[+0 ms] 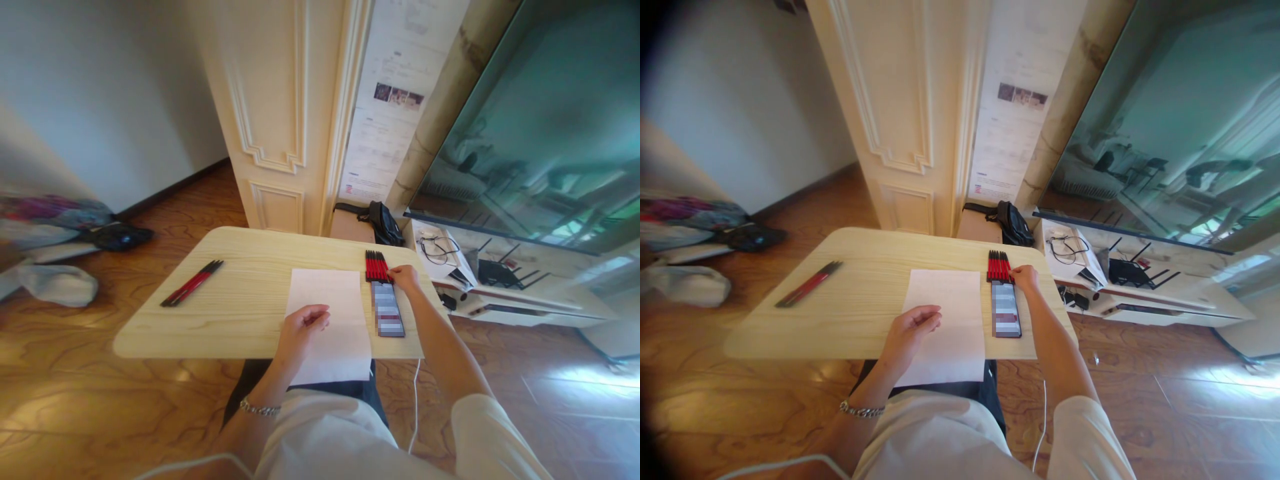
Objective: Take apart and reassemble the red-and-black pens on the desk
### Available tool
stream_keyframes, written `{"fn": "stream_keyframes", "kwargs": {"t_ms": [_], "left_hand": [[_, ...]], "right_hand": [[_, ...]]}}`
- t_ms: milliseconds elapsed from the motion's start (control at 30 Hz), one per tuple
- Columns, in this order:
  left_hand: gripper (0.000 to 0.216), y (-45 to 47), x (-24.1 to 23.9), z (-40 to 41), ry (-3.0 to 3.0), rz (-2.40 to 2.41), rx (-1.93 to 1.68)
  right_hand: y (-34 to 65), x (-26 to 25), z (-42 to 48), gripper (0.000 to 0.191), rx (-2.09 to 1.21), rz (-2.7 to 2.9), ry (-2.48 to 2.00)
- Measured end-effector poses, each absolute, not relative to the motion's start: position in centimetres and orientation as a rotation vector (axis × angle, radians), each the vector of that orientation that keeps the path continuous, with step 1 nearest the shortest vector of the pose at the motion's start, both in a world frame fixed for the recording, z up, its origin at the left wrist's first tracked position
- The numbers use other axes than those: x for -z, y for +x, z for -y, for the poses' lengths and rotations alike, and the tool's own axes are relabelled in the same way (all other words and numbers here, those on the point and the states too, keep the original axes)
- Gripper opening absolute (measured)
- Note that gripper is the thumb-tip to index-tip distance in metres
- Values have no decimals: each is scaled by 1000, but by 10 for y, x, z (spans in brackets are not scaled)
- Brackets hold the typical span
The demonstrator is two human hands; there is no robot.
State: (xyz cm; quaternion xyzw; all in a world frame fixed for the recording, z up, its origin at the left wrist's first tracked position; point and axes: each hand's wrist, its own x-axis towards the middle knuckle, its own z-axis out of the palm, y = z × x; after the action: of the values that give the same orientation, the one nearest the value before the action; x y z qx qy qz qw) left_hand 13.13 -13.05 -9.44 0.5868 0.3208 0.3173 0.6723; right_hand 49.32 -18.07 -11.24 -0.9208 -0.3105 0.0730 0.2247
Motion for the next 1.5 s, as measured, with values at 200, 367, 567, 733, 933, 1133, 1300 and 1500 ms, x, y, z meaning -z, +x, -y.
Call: {"fn": "stream_keyframes", "kwargs": {"t_ms": [200,367,567,733,933,1133,1300,1500], "left_hand": [[36,108,93,107,1487,-796,-755],[39,66,99,70,1707,-991,-818],[32,-2,106,13,2123,-1451,-803],[32,-41,100,-23,2389,-1725,-711],[33,-50,90,-42,2477,-1870,-534],[34,-40,92,-53,2471,-1946,-389],[35,-36,91,-52,2416,-1966,-330],[30,-31,84,-53,2369,-1927,-272]], "right_hand": [[489,110,179,25,-194,868,-2552],[483,99,181,25,-172,856,-2543],[436,81,189,35,-5,924,-2408],[342,95,208,31,-6,1434,-2042],[286,119,222,29,2,1554,-2016],[286,131,223,28,-44,1545,-2060],[285,135,225,29,-33,1516,-2050],[285,137,224,28,-43,1499,-2052]]}}
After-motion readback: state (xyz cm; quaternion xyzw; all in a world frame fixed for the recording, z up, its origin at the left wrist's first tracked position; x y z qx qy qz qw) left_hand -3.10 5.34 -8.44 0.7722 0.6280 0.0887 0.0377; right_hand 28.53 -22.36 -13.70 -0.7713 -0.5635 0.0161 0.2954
